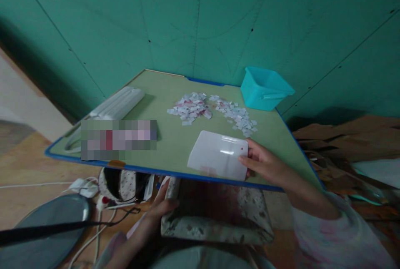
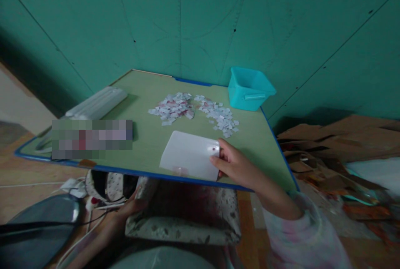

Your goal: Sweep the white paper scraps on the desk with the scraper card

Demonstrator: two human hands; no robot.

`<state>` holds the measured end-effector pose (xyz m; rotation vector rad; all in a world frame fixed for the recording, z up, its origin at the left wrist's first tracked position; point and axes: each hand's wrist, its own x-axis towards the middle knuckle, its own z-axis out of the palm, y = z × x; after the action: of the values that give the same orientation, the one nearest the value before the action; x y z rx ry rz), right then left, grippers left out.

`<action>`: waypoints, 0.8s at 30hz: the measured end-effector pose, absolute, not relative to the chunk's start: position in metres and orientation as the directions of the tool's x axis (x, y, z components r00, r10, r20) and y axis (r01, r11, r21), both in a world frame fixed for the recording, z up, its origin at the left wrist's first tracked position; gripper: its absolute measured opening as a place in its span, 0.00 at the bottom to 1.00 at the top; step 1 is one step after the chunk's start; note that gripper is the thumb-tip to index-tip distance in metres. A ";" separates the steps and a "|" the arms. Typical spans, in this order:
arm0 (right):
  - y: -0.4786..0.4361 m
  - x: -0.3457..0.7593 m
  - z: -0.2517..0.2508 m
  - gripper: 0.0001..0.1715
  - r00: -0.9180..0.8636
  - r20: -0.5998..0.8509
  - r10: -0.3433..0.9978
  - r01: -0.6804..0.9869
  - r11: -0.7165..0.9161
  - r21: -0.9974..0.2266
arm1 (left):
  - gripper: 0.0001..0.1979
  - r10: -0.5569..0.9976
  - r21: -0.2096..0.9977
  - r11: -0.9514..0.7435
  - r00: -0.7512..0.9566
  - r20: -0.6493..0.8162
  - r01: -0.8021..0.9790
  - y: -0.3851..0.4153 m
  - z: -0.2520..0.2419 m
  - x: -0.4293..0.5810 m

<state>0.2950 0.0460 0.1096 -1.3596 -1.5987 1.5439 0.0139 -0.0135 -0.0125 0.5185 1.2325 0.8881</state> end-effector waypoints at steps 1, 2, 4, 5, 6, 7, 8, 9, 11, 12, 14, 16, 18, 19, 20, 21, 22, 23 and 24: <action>0.046 0.295 0.111 0.13 -0.359 -0.264 0.895 0.292 -0.162 -0.943 | 0.36 0.799 0.739 0.589 0.096 -0.594 -0.327 -0.015 -0.005 0.017; 0.045 0.294 0.112 0.12 -0.365 -0.268 0.892 0.291 -0.164 -0.943 | 0.36 0.817 0.740 0.559 0.099 -0.568 -0.373 -0.018 0.002 0.021; 0.043 0.293 0.115 0.11 -0.377 -0.279 0.883 0.292 -0.172 -0.941 | 0.35 0.821 0.726 0.550 0.111 -0.559 -0.413 -0.021 0.011 0.025; 0.042 0.293 0.117 0.10 -0.383 -0.282 0.880 0.292 -0.174 -0.940 | 0.35 0.817 0.718 0.554 0.108 -0.567 -0.422 -0.022 0.012 0.026; 0.040 0.292 0.119 0.10 -0.390 -0.282 0.877 0.292 -0.173 -0.941 | 0.35 0.808 0.707 0.563 0.107 -0.579 -0.427 -0.022 0.010 0.025; 0.039 0.292 0.121 0.10 -0.396 -0.279 0.875 0.295 -0.167 -0.941 | 0.36 0.796 0.696 0.578 0.107 -0.596 -0.426 -0.020 0.005 0.023; 0.037 0.292 0.123 0.10 -0.404 -0.270 0.874 0.297 -0.154 -0.942 | 0.36 0.788 0.696 0.588 0.096 -0.608 -0.412 -0.018 -0.002 0.020; 0.036 0.292 0.124 0.09 -0.412 -0.256 0.874 0.295 -0.138 -0.945 | 0.38 0.789 0.687 0.591 0.124 -0.602 -0.422 -0.015 -0.010 0.016; 0.033 0.291 0.127 0.09 -0.431 -0.233 0.872 0.294 -0.108 -0.950 | 0.39 0.766 0.709 0.634 0.125 -0.631 -0.310 -0.010 -0.025 0.010; 0.032 0.291 0.127 0.08 -0.440 -0.227 0.869 0.296 -0.098 -0.950 | 0.39 0.772 0.721 0.627 0.115 -0.625 -0.295 -0.009 -0.030 0.009; 0.030 0.291 0.128 0.08 -0.451 -0.220 0.865 0.304 -0.084 -0.949 | 0.40 0.791 0.749 0.605 0.097 -0.604 -0.268 -0.009 -0.033 0.009; 0.028 0.290 0.128 0.08 -0.453 -0.220 0.864 0.319 -0.073 -0.945 | 0.38 0.815 0.768 0.570 0.080 -0.574 -0.292 -0.012 -0.027 0.013; 0.028 0.291 0.128 0.08 -0.446 -0.210 0.870 0.329 -0.059 -0.943 | 0.36 0.838 0.778 0.531 0.075 -0.540 -0.336 -0.016 -0.016 0.018; 0.028 0.291 0.128 0.08 -0.438 -0.203 0.876 0.335 -0.050 -0.941 | 0.35 0.846 0.779 0.517 0.074 -0.528 -0.354 -0.018 -0.011 0.019; 0.029 0.292 0.129 0.08 -0.422 -0.194 0.886 0.342 -0.043 -0.939 | 0.34 0.847 0.779 0.514 0.073 -0.526 -0.358 -0.020 -0.007 0.021; 0.030 0.293 0.130 0.08 -0.396 -0.184 0.899 0.350 -0.037 -0.936 | 0.33 0.847 0.783 0.513 0.063 -0.527 -0.351 -0.021 -0.004 0.021; 0.032 0.294 0.131 0.09 -0.363 -0.172 0.916 0.357 -0.034 -0.934 | 0.32 0.848 0.790 0.511 0.047 -0.528 -0.339 -0.022 -0.001 0.022; 0.034 0.296 0.133 0.10 -0.320 -0.154 0.935 0.359 -0.031 -0.933 | 0.31 0.847 0.793 0.511 0.037 -0.531 -0.332 -0.022 0.000 0.022; 0.036 0.299 0.135 0.11 -0.275 -0.131 0.952 0.357 -0.025 -0.934 | 0.30 0.845 0.790 0.513 0.036 -0.534 -0.337 -0.023 0.001 0.022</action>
<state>0.2987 0.0360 0.1349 -1.3794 -1.6677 1.3033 0.0216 -0.0228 0.0007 0.5263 1.2160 0.9746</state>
